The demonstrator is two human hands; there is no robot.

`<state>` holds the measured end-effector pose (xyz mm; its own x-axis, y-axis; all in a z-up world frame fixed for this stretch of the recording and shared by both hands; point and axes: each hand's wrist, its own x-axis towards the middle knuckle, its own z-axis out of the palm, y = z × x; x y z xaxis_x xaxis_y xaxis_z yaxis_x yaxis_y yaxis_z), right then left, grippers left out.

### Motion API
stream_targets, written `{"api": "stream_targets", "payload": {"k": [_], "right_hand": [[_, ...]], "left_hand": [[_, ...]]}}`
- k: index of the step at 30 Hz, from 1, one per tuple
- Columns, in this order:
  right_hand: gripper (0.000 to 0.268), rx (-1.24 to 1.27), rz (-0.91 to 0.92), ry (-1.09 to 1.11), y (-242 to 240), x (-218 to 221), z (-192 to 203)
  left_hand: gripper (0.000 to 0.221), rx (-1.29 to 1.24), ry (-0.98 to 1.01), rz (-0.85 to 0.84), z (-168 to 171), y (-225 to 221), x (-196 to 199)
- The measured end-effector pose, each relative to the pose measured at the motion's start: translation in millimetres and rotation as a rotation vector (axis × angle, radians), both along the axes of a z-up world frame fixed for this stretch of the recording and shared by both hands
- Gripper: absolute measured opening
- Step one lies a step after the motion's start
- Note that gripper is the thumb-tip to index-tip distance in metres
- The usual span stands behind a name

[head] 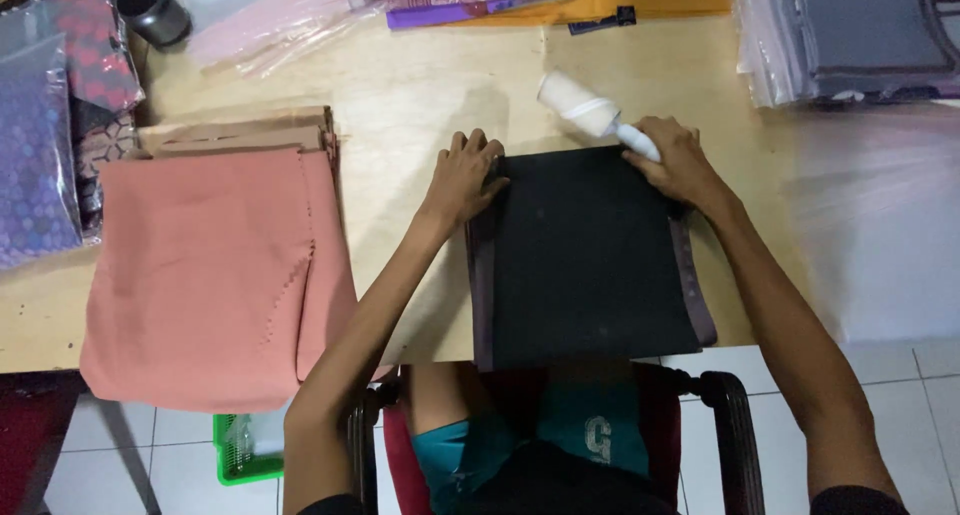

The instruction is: Using a lint roller to remove lint and debris from fabric pieces before folding them into squares on a work table.

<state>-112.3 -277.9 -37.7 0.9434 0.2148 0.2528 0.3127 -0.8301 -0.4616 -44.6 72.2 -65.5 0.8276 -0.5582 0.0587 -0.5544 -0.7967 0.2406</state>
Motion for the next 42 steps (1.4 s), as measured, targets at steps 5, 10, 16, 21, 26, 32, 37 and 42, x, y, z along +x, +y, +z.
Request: {"api": "stream_targets", "payload": {"k": [5, 10, 16, 21, 26, 32, 37, 42], "right_hand": [[0.027, 0.051, 0.017, 0.047, -1, 7, 4], [0.027, 0.159, 0.043, 0.073, -8, 5, 4], [0.027, 0.164, 0.056, 0.062, -9, -1, 16], [0.029, -0.092, -0.011, -0.182, 5, -29, 20], [0.028, -0.038, 0.168, 0.080, 62, -85, 3], [0.035, -0.501, 0.420, -0.271, 88, -57, -33], [0.043, -0.533, 0.280, -0.267, 80, 17, -30], [0.038, -0.500, 0.144, -0.144, 81, 59, -29]], "left_hand": [[0.041, -0.087, 0.173, 0.069, 17, 12, 7], [0.032, -0.263, 0.329, 0.043, 44, 29, -3], [0.019, -0.435, 0.341, 0.069, 40, 39, -17], [0.060, -0.291, -0.147, 0.181, 55, 24, -81], [0.069, -0.347, -0.011, -0.328, 64, 24, -215], [0.071, -0.177, -0.112, -0.392, 38, 33, -263], [0.083, -0.142, -0.171, -0.372, 31, 31, -264], [0.073, -0.110, -0.178, -0.359, 26, 33, -265]]}}
